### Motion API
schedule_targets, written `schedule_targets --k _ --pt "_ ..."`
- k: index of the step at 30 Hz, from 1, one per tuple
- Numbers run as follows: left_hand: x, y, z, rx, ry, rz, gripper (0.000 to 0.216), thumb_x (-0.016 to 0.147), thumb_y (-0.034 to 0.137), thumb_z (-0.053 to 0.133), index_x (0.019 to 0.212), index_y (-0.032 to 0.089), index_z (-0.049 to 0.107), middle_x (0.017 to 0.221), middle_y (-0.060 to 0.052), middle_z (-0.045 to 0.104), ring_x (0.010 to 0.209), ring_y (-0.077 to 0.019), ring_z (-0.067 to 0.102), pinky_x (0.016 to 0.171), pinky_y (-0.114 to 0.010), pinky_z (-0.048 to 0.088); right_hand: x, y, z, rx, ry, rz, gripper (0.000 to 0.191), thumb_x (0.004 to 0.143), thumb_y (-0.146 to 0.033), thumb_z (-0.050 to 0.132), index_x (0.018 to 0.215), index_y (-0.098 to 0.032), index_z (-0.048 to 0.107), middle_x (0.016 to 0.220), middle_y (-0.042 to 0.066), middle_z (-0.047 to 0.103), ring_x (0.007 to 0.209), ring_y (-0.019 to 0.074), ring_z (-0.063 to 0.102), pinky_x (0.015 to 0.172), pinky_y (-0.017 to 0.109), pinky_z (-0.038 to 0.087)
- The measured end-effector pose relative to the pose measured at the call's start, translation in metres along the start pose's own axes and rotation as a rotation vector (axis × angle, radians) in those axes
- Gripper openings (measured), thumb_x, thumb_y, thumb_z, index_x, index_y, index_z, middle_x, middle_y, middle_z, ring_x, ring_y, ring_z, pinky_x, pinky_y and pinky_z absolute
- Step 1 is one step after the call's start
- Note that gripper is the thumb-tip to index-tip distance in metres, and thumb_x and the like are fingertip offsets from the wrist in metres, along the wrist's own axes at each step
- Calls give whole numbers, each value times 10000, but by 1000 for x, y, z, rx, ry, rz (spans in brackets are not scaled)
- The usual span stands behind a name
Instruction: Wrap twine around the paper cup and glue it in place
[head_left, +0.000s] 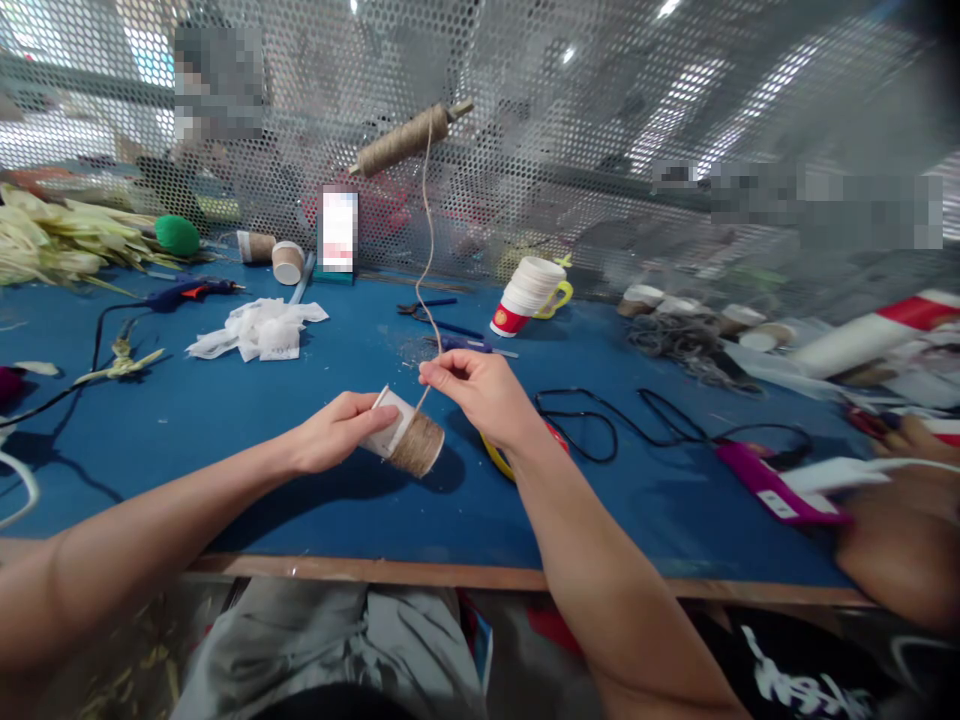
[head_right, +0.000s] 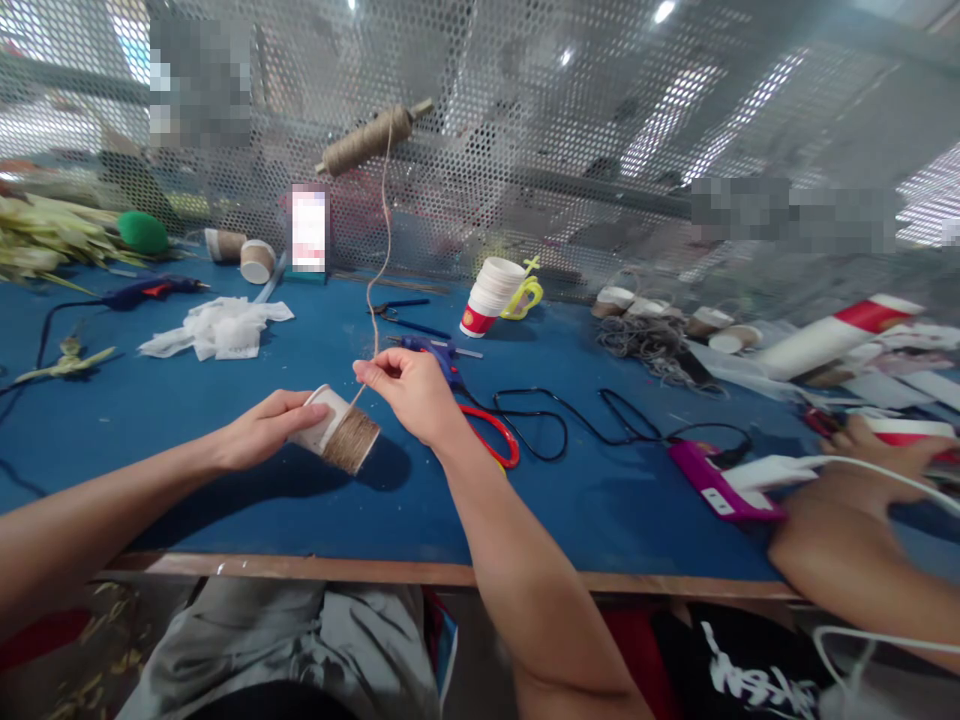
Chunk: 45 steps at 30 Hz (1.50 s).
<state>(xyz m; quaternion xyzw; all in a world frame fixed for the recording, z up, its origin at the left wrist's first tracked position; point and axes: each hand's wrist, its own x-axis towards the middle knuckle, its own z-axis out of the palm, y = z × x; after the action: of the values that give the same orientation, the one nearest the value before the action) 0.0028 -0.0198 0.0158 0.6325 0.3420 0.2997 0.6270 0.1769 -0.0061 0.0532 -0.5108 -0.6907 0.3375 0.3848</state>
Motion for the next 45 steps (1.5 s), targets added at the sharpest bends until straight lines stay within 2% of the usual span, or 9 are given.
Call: schedule_targets --k 9,18,27,45 --pt "-3 2 2 -53 -5 11 315 736 378 467 802 84 558 680 -7 508 630 -103 418 628 -215 342 0 4 3 -30 -39 12 269 691 -406 557 661 -142 599 666 41 628 610 128 537 615 272 412" --pt "-5 2 1 16 -13 67 336 744 394 445 787 83 564 667 -6 487 615 -98 391 601 -202 337 1 9 5 -59 -100 20 323 693 -453 531 673 -135 583 633 33 582 564 115 482 564 262 384" --pt "-7 2 0 149 -1 118 362 753 418 409 730 89 558 645 -6 467 599 -101 371 589 -204 343 -1 2 6 -36 -122 73 314 673 -436 550 602 -131 553 520 -35 437 477 69 340 478 229 295" --pt "-7 -2 -2 159 -1 135 371 768 420 400 769 89 568 701 -22 496 639 -114 399 617 -207 357 1 6 9 -45 -158 71 319 681 -447 535 599 -139 550 520 -31 444 476 72 346 469 224 281"
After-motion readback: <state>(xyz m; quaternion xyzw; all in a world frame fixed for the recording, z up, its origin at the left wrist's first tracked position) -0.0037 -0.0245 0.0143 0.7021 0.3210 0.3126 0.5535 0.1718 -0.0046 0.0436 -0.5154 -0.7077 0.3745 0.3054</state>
